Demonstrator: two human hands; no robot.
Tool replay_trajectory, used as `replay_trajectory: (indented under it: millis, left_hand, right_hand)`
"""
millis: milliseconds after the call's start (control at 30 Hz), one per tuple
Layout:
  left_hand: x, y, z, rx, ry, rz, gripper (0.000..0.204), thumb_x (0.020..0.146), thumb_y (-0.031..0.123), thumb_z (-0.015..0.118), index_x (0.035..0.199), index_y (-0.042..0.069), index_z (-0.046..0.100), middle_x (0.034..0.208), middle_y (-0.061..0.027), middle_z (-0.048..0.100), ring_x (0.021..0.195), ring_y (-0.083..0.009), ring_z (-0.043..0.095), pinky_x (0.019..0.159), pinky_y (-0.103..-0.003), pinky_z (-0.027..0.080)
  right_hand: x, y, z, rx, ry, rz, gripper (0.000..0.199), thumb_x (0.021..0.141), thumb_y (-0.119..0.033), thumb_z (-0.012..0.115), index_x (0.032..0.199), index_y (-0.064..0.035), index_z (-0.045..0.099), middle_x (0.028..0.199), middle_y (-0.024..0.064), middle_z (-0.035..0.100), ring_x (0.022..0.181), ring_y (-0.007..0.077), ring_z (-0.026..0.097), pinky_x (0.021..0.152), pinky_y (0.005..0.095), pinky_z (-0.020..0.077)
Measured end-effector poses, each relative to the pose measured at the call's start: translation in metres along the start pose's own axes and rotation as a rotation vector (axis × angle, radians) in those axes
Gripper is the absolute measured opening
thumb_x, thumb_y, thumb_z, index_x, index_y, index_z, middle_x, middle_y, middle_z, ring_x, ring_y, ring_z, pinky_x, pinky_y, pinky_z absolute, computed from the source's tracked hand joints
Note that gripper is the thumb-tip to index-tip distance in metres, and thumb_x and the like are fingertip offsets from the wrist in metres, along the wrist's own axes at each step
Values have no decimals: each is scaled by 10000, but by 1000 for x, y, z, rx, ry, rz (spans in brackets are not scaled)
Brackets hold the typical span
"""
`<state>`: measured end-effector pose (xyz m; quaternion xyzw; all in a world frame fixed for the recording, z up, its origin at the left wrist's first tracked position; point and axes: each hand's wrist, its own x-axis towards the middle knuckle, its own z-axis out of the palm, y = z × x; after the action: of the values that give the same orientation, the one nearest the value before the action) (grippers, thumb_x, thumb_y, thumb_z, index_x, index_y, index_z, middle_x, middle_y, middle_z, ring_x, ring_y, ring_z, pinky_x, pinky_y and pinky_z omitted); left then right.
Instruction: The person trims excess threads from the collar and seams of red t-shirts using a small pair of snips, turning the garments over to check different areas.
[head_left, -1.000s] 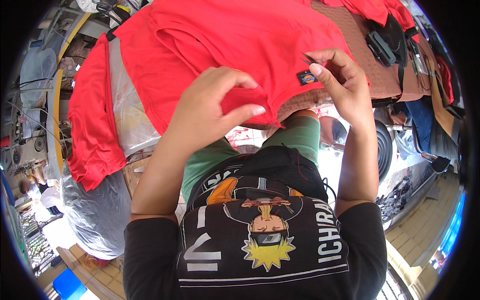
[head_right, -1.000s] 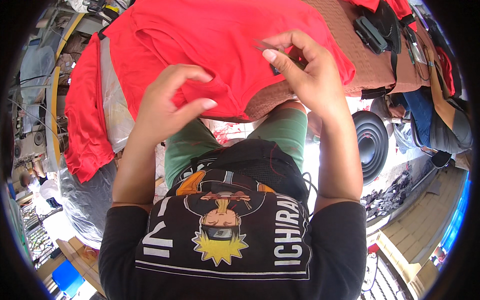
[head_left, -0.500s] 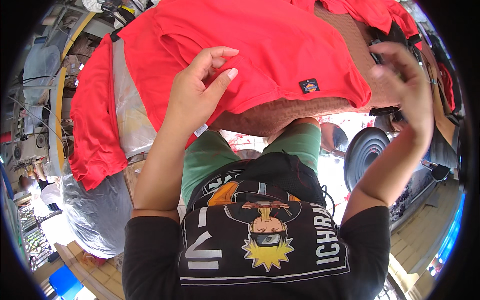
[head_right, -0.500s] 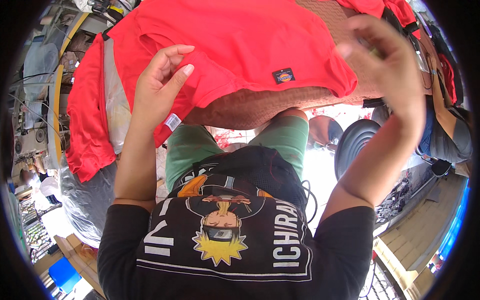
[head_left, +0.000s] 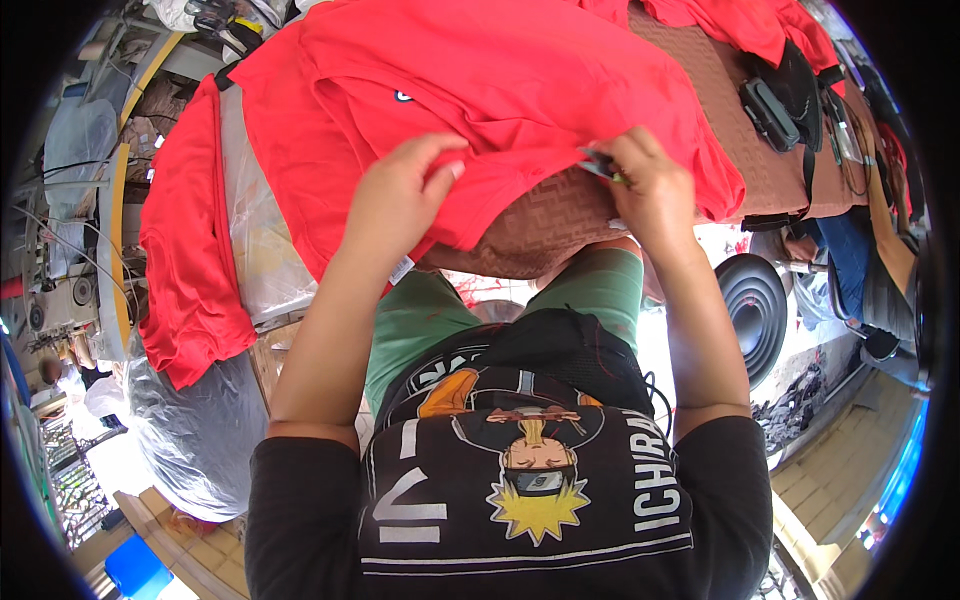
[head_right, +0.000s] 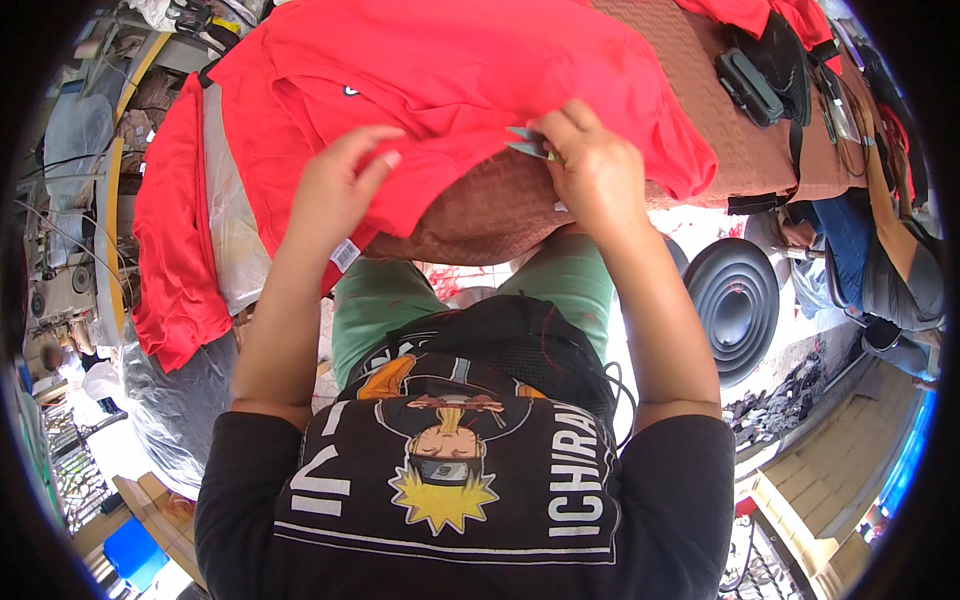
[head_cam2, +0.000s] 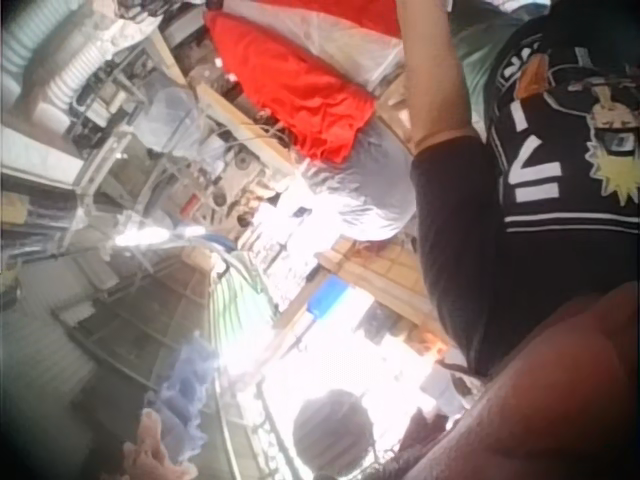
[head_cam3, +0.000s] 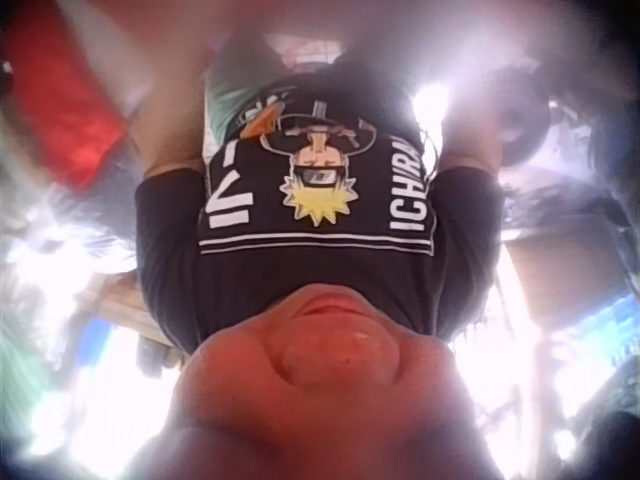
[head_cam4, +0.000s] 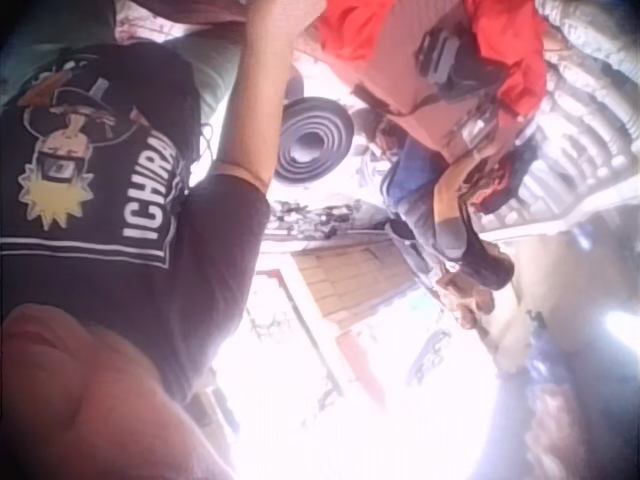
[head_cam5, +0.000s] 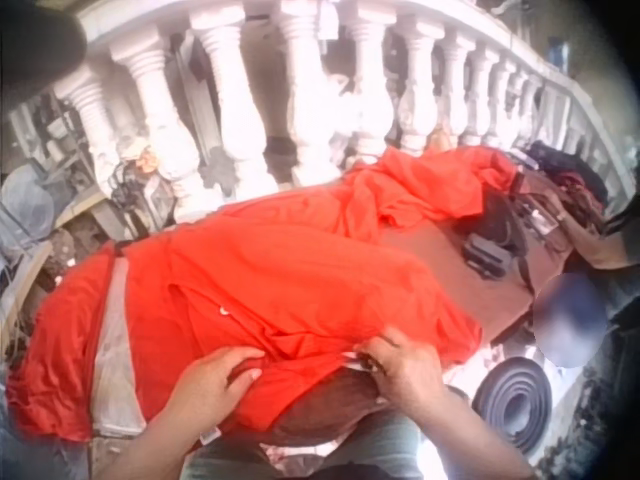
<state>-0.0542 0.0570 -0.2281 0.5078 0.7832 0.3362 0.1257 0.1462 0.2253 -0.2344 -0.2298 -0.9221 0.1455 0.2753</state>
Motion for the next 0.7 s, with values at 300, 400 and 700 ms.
replay_trajectory:
  millis: [300, 400, 700]
  left_hand:
    - [-6, 19, 1, -95, 155, 165, 233, 826, 100, 687, 1058, 78, 680, 1057, -82, 633, 871, -194, 636, 778, -285, 501]
    - [-6, 31, 20, -127, 83, 153, 239, 812, 100, 704, 1046, 61, 682, 1082, -82, 627, 840, -192, 643, 758, -291, 511]
    - [-3, 17, 64, 24, 122, 224, 218, 752, 119, 735, 954, 50, 691, 956, -49, 633, 899, -240, 617, 779, -333, 502]
  right_hand:
    - [-1, -2, -7, 355, -88, 158, 217, 798, 49, 646, 1001, -25, 666, 849, 89, 609, 788, 192, 632, 709, 275, 482]
    - [8, -19, -7, 374, -127, 137, 186, 820, 29, 645, 1000, -17, 662, 856, 94, 623, 823, 187, 642, 733, 270, 483]
    - [1, -3, 28, 538, -160, 300, 141, 894, -67, 618, 1010, 1, 658, 938, 121, 671, 869, 182, 647, 779, 285, 481]
